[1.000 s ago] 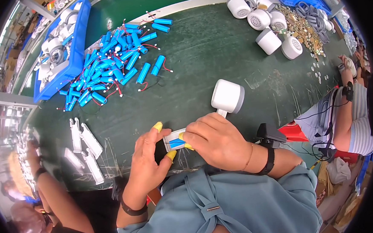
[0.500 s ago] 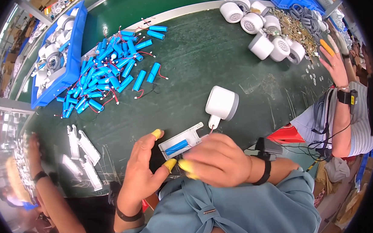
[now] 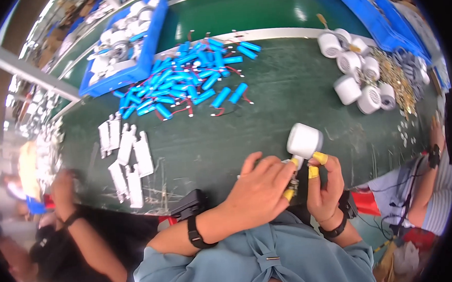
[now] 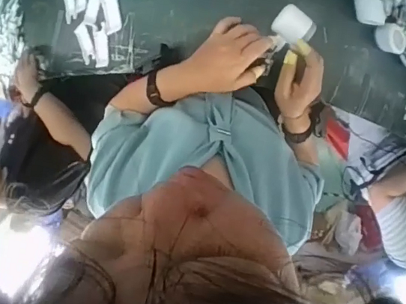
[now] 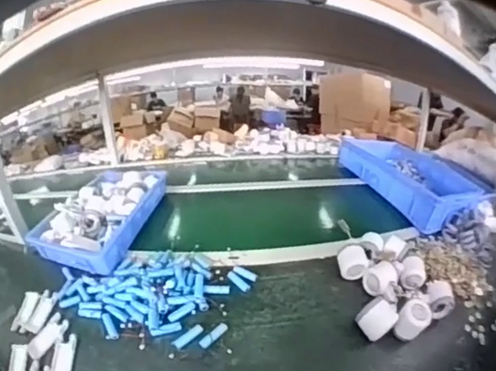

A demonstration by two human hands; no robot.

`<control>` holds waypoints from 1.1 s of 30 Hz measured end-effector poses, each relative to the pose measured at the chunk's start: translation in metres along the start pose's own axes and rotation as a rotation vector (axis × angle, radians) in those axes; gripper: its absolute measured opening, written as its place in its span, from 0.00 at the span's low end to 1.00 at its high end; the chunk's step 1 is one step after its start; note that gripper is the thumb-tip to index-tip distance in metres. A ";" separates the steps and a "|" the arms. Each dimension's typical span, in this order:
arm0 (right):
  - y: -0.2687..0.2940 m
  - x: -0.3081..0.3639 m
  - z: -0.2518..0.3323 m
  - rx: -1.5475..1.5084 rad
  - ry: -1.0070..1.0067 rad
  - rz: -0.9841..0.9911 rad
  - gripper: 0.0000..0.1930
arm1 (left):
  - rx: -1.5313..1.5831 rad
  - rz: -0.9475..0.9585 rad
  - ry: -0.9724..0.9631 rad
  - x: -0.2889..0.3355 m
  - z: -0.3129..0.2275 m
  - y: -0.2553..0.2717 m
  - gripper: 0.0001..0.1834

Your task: The person assembles electronic devices by connecting a battery to a circuit board, inserting them into a white plastic housing, and snapping on a cover. This process is repeated multiple times to complete several units.

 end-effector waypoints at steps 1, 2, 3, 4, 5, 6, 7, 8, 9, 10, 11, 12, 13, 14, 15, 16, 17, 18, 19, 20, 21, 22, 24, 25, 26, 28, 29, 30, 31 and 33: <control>-0.003 0.000 -0.002 0.001 -0.011 0.037 0.17 | 0.043 -0.007 -0.015 -0.001 -0.001 -0.002 0.33; -0.006 0.001 -0.004 -0.021 0.002 0.047 0.17 | 0.025 -0.015 0.004 -0.001 0.001 -0.004 0.33; -0.009 0.003 -0.007 -0.068 -0.027 0.052 0.18 | 0.078 -0.003 0.006 -0.002 0.001 -0.008 0.33; -0.011 0.004 -0.010 -0.112 -0.057 0.059 0.18 | 0.133 0.007 0.006 -0.002 0.003 -0.011 0.33; -0.011 0.003 -0.008 -0.103 -0.010 0.089 0.18 | 0.152 -0.011 0.004 0.000 0.007 -0.015 0.32; -0.010 0.002 -0.007 -0.112 -0.004 0.090 0.18 | 0.143 -0.014 0.009 0.000 0.009 -0.015 0.32; -0.011 0.003 -0.008 -0.175 -0.044 0.105 0.18 | 0.289 0.008 0.064 0.000 0.013 -0.017 0.30; -0.012 0.003 -0.010 -0.238 -0.083 0.120 0.17 | 0.435 0.028 0.119 0.000 0.016 -0.018 0.28; -0.013 0.005 -0.011 -0.264 -0.086 0.119 0.18 | 0.434 0.030 0.118 0.001 0.018 -0.018 0.28; -0.014 0.005 -0.010 -0.265 -0.086 0.117 0.18 | 0.503 0.025 0.115 0.002 0.020 -0.016 0.29; -0.017 0.005 -0.010 -0.291 -0.120 0.130 0.18 | 0.572 0.019 0.112 0.002 0.021 -0.015 0.29; -0.019 0.006 -0.011 -0.316 -0.157 0.144 0.17 | 0.572 0.021 0.112 0.002 0.018 -0.013 0.29; -0.020 0.007 -0.012 -0.316 -0.158 0.143 0.17 | 0.456 0.033 0.146 0.000 0.013 -0.009 0.33; -0.023 0.009 -0.016 -0.379 -0.192 0.166 0.17 | 0.339 0.044 0.179 0.000 0.010 -0.006 0.36; -0.027 0.010 -0.019 -0.443 -0.225 0.190 0.17 | 0.339 0.044 0.181 0.000 0.009 -0.006 0.36; -0.026 0.008 -0.014 -0.445 -0.225 0.191 0.17 | 0.232 -0.037 0.135 -0.001 0.007 -0.002 0.37; -0.028 0.008 -0.014 -0.686 -0.452 0.182 0.17 | 0.125 -0.117 0.088 0.000 0.004 0.002 0.38; -0.032 0.012 -0.015 -0.925 -0.680 0.169 0.17 | 0.125 -0.117 0.091 0.001 0.004 0.001 0.38; -0.033 0.014 -0.018 -0.994 -0.719 0.204 0.18 | 0.012 -0.110 0.068 0.002 0.002 -0.001 0.38; -0.032 0.015 -0.016 -0.995 -0.720 0.205 0.18 | -0.101 -0.102 0.045 0.003 0.001 -0.003 0.37; -0.033 0.016 -0.014 -1.072 -0.740 0.209 0.18 | -0.103 -0.102 0.047 0.005 0.004 -0.008 0.37; -0.033 0.016 -0.012 -1.148 -0.759 0.213 0.18 | -0.092 -0.104 0.033 0.008 0.007 -0.013 0.36; -0.033 0.013 -0.009 -1.137 -0.741 0.221 0.18 | -0.080 -0.106 0.021 0.009 0.009 -0.014 0.35; -0.033 0.012 -0.008 -1.124 -0.723 0.226 0.18 | -0.111 -0.116 0.004 0.009 0.011 -0.009 0.36; -0.034 0.013 -0.008 -1.125 -0.724 0.227 0.18 | -0.142 -0.127 -0.012 0.010 0.012 -0.003 0.37; -0.030 0.012 -0.008 -0.933 -0.615 0.221 0.16 | -0.051 -0.073 0.029 0.012 0.017 0.016 0.35; -0.030 0.013 -0.011 -0.935 -0.618 0.219 0.16 | 0.305 -0.042 0.212 0.015 0.027 0.027 0.33; -0.030 0.014 -0.011 -0.919 -0.594 0.251 0.14 | 0.656 -0.012 0.399 0.024 0.037 0.036 0.30; -0.030 0.014 -0.012 -0.901 -0.572 0.280 0.13 | 0.946 -0.099 0.468 0.029 0.048 0.046 0.29; -0.031 0.015 -0.013 -0.905 -0.590 0.283 0.12 | 1.238 -0.273 0.497 0.043 0.072 0.074 0.27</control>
Point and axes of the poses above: each hand's wrist, its own x-axis away from the middle knuckle, its own y-axis out of the back of the hand, z = x × y, the point moved 5 cm from there along -x, towards the middle knuckle, and after that the axes turned 3 degrees about z, right-handed, at the moved point
